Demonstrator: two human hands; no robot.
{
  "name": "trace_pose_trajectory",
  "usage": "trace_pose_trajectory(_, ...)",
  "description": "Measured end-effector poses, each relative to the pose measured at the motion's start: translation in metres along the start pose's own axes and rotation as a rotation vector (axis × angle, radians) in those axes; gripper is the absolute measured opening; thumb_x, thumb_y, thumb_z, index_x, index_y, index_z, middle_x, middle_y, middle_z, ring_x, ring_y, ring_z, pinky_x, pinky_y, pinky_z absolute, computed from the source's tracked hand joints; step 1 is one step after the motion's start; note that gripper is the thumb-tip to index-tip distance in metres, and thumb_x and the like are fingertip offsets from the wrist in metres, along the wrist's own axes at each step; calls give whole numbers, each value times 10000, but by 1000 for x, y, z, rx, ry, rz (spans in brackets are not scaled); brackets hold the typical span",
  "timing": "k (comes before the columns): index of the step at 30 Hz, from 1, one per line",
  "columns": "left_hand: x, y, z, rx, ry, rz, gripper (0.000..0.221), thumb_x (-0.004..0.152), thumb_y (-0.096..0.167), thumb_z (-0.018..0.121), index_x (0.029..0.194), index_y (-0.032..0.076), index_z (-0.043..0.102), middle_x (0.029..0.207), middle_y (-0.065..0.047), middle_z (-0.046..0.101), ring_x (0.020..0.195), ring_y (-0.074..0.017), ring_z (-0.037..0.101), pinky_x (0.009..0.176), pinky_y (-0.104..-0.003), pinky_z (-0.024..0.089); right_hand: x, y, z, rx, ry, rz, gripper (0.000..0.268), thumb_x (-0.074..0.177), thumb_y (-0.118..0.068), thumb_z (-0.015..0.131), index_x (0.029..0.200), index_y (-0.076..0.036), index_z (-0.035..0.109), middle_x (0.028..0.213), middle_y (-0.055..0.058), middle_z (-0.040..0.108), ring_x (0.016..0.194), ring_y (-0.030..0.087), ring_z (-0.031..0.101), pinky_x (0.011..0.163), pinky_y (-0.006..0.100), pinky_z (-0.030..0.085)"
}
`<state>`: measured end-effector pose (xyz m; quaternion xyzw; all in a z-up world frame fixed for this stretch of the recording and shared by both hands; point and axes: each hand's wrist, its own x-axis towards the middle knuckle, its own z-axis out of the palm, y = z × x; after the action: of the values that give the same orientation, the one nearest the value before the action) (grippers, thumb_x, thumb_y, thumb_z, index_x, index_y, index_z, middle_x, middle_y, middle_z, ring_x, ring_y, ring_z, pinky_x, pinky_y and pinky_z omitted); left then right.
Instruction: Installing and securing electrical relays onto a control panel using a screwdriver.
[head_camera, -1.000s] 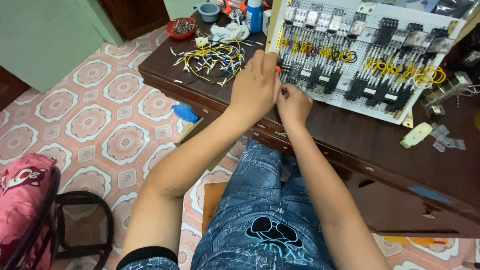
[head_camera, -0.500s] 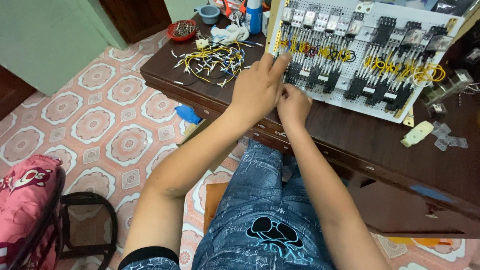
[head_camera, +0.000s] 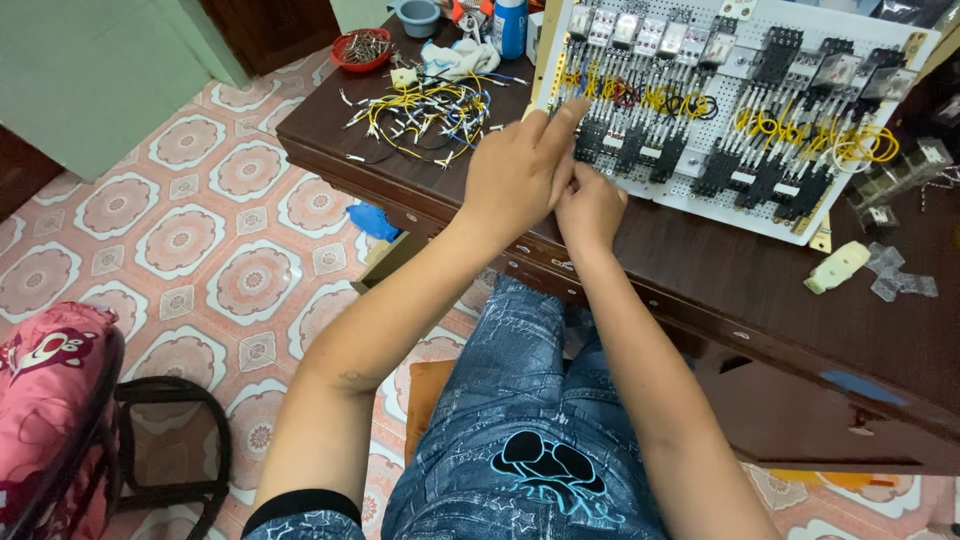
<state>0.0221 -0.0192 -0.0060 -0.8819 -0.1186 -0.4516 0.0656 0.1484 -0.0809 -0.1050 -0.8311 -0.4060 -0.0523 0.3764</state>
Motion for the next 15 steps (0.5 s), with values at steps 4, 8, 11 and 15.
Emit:
trace_pose_trajectory(4, 0, 3, -12, 264, 123, 37, 297, 1028, 442, 513, 1181, 192, 562, 653, 7, 549, 468, -223, 644, 470, -360, 533, 2, 3, 4, -20, -2, 15, 214, 979, -368, 605, 933, -205, 738, 801, 5, 731, 910, 281, 713, 849, 410, 382)
trace_pose_trajectory(8, 0, 2, -15, 174, 15, -33, 485, 1004, 560, 478, 1313, 187, 498, 772, -12, 564, 598, -286, 698, 530, -437, 518, 5, 7, 9, -18, -1, 8, 272, 1000, -357, 597, 887, -161, 747, 764, 34, 729, 901, 336, 710, 849, 421, 368)
trace_pose_trajectory(11, -4, -10, 1, 184, -5, -8, 363, 936, 368, 584, 1248, 187, 549, 721, 1, 597, 547, -250, 697, 559, -416, 513, -4, -15, -12, -25, -17, 23, 212, 987, -371, 620, 999, -209, 756, 797, -1, 735, 907, 277, 714, 851, 409, 380)
trace_pose_trajectory(15, -4, -3, -27, 147, 57, -10, 238, 972, 435, 548, 1056, 214, 573, 641, 32, 581, 498, -216, 674, 558, -377, 475, 1, -4, -2, -8, -15, 31, 250, 978, -448, 624, 991, -238, 759, 778, -15, 729, 913, 264, 718, 853, 403, 394)
